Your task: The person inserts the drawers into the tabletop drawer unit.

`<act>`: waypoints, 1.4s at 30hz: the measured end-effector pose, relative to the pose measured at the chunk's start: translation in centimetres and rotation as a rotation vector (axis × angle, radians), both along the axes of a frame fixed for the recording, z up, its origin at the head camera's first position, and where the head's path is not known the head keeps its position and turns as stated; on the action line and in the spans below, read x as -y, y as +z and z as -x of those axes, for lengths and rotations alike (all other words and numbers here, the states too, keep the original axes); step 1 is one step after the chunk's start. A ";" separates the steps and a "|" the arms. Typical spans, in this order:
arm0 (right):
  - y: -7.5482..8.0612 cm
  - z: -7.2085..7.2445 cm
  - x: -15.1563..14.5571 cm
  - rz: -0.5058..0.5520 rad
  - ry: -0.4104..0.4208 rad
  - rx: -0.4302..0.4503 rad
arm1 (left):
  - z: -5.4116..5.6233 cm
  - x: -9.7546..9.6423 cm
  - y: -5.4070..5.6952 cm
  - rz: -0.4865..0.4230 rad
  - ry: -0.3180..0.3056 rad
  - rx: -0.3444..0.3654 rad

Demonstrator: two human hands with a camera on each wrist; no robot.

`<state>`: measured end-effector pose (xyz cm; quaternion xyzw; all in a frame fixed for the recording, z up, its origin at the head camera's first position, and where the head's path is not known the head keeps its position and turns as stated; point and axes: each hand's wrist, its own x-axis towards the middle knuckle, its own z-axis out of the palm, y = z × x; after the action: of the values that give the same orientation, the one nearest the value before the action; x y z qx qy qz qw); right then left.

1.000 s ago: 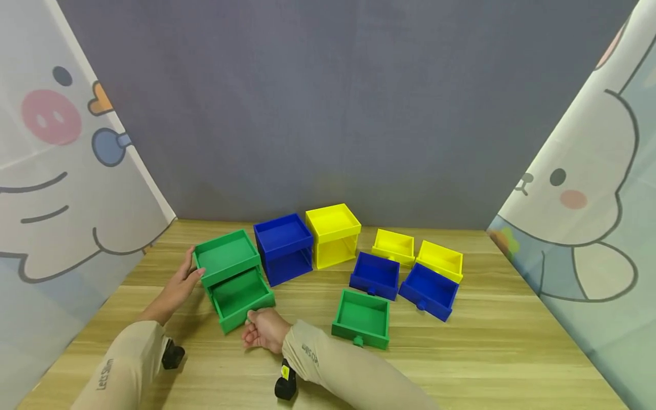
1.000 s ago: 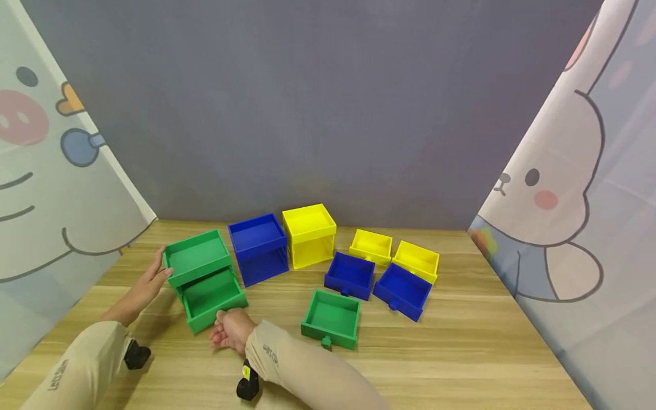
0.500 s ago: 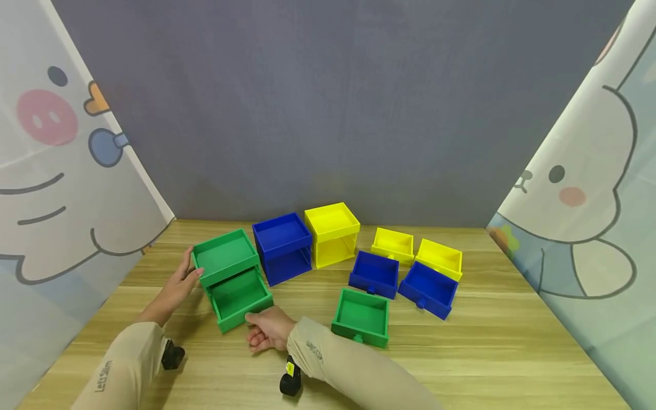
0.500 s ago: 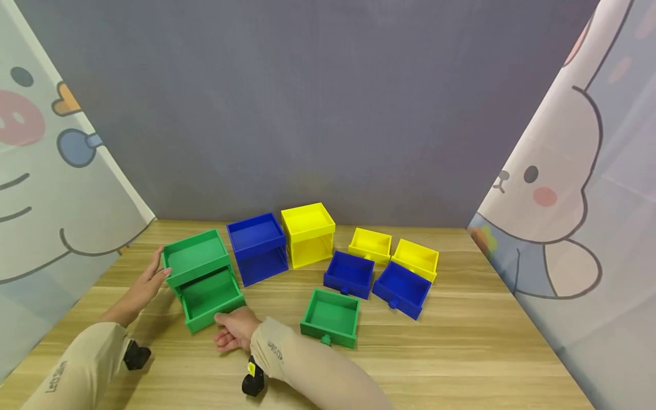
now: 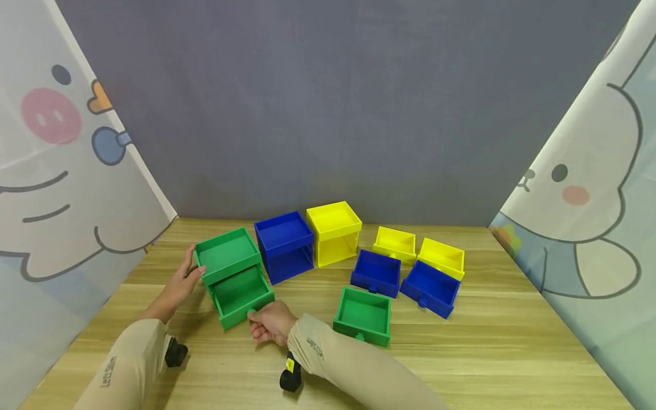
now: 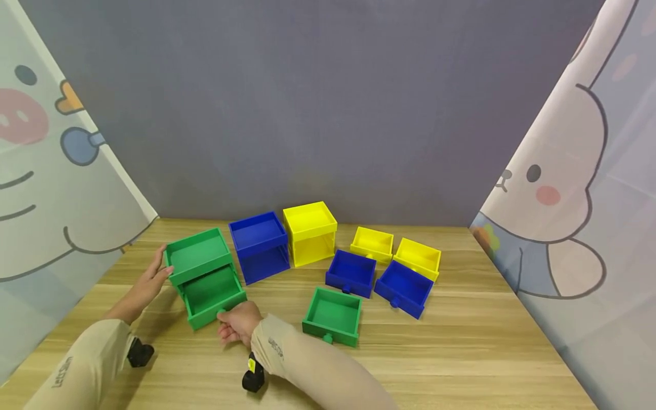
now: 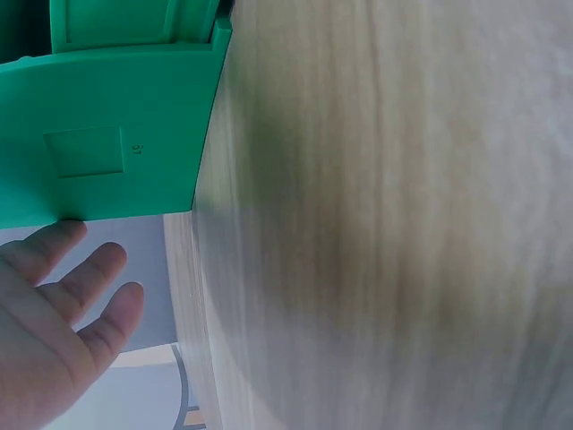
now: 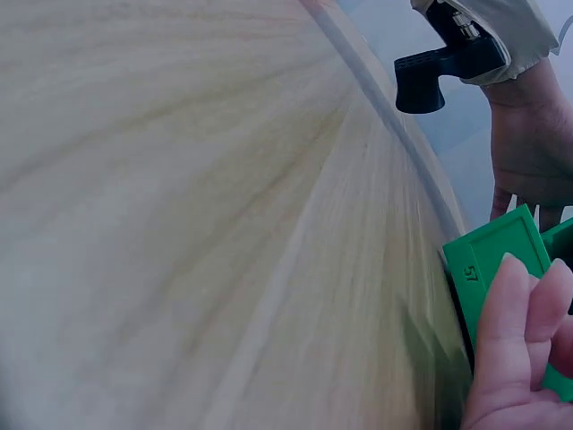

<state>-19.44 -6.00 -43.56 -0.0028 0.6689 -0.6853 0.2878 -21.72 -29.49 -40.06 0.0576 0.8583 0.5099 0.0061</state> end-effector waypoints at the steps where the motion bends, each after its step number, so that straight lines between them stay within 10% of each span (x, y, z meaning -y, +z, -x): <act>1: 0.1 0.0 0.1 0.004 -0.008 -0.007 | 0.1 0.0 0.0 0.001 -0.001 0.000; 42: -0.3 1.7 3.2 -0.005 -0.164 -0.096 | -0.1 -0.1 -0.2 -0.035 0.000 -0.021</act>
<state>-21.10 -9.24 -43.83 0.0197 0.6815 -0.7042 0.1982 -21.67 -29.41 -40.30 0.0629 0.8492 0.5243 -0.0041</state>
